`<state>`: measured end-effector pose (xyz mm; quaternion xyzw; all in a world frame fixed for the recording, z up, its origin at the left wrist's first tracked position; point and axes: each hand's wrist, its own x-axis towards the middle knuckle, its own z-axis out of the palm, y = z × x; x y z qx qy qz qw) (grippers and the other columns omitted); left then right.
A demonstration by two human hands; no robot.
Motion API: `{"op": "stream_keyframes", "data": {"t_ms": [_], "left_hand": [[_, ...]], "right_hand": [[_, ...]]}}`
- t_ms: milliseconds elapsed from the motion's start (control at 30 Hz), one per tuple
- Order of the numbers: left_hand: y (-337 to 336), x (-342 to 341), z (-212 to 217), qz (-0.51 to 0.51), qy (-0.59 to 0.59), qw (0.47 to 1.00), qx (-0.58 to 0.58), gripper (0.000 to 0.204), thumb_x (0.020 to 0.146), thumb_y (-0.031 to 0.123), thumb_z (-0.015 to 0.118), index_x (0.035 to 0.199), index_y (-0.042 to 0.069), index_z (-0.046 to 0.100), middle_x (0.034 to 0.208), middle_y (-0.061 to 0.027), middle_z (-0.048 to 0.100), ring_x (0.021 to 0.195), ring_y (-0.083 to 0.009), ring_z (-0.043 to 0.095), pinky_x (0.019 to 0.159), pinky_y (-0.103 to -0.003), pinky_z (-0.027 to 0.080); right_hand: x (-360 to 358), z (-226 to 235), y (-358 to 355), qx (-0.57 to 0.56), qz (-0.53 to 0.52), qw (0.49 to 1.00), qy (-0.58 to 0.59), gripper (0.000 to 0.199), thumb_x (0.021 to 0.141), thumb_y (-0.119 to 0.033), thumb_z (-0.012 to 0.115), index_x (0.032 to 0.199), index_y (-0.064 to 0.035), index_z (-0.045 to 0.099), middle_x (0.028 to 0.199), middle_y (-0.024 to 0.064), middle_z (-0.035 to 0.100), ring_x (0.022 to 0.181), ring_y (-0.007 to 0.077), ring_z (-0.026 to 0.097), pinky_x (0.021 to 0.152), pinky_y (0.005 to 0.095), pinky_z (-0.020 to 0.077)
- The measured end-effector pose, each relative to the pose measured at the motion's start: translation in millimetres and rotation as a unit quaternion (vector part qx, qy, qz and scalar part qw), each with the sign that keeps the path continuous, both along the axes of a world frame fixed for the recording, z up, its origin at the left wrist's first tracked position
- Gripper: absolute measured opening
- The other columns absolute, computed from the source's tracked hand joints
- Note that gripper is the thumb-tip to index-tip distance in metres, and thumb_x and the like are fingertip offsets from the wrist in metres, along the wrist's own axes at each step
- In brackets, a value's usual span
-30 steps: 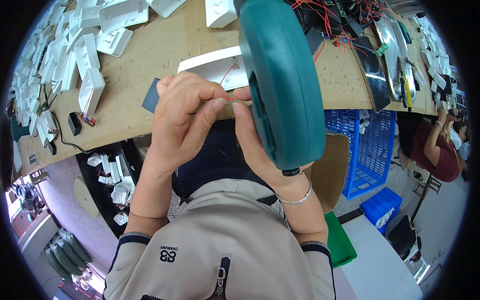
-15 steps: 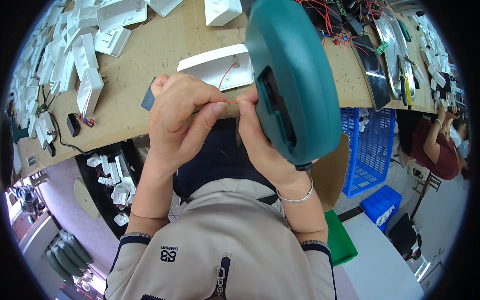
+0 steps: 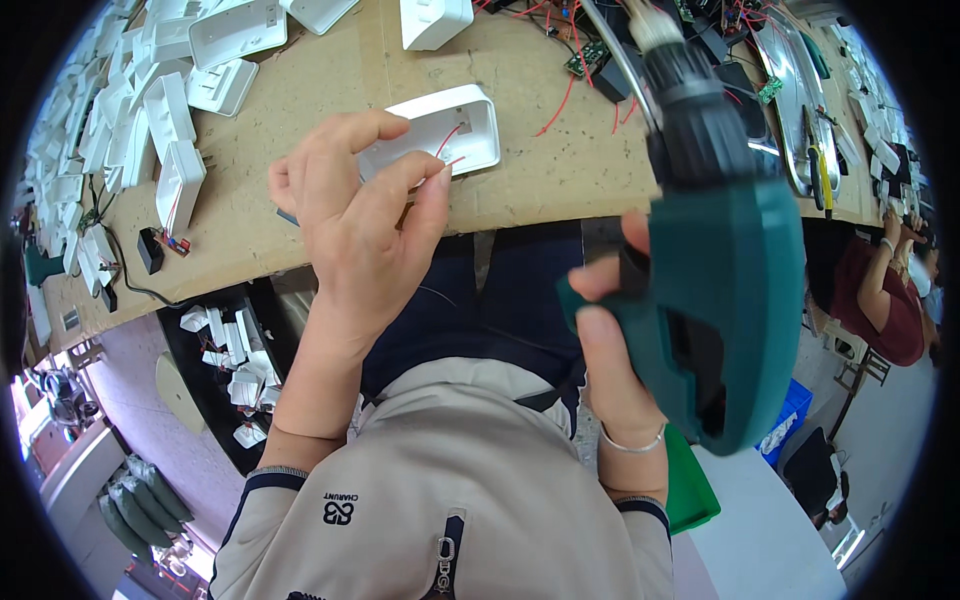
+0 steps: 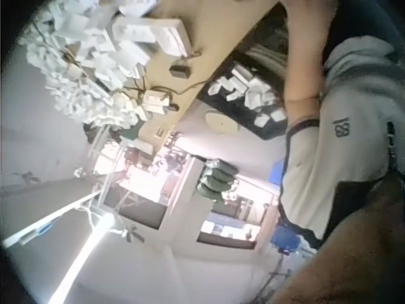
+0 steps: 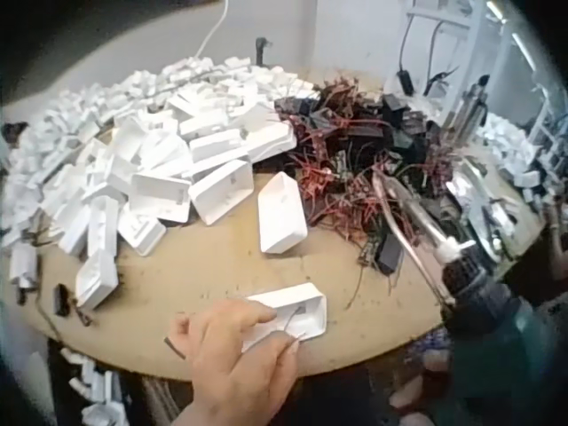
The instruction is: Soldering electrical wires onto small circuit boards housed in plastic containers at an assembly workstation.
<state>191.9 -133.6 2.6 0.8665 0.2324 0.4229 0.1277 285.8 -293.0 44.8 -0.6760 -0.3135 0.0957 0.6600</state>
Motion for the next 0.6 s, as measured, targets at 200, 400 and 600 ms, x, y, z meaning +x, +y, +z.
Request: {"op": "stream_keyframes", "data": {"t_ms": [200, 400, 600], "left_hand": [[5, 11, 2, 0.026, 0.023, 0.999, 0.010, 0.012, 0.067, 0.007, 0.069, 0.076, 0.007, 0.060, 0.101, -0.0044, 0.057, 0.095, -0.0232, 0.056, 0.092, -0.049, 0.027], [8, 18, -6, 0.022, 0.022, 1.000, -0.004, 0.012, 0.067, 0.005, 0.068, 0.075, 0.004, 0.060, 0.097, -0.0057, 0.058, 0.087, -0.0230, 0.056, 0.089, -0.045, 0.032], [12, 22, -13, 0.005, -0.024, 1.000, 0.012, 0.014, 0.063, 0.002, 0.067, 0.074, 0.003, 0.059, 0.095, -0.0070, 0.058, 0.085, -0.0249, 0.055, 0.076, -0.039, 0.038]], "right_hand": [[7, 5, -71, -0.100, 0.085, 0.988, 0.087, 0.059, 0.075, -0.020, 0.071, 0.121, 0.0076, 0.048, 0.106, 0.0170, 0.059, 0.075, 0.0146, 0.058, 0.067, 0.0253, 0.0468], [4, -4, -92, -0.189, 0.080, 0.978, 0.022, 0.052, 0.072, -0.021, 0.077, 0.109, 0.0071, 0.054, 0.081, 0.0090, 0.065, 0.070, 0.0160, 0.064, 0.063, 0.0272, 0.0507], [8, -11, -87, -0.190, 0.133, 0.972, 0.021, 0.058, 0.072, -0.013, 0.076, 0.117, 0.0115, 0.048, 0.084, 0.0114, 0.065, 0.069, 0.0161, 0.064, 0.065, 0.0248, 0.0519]]}}
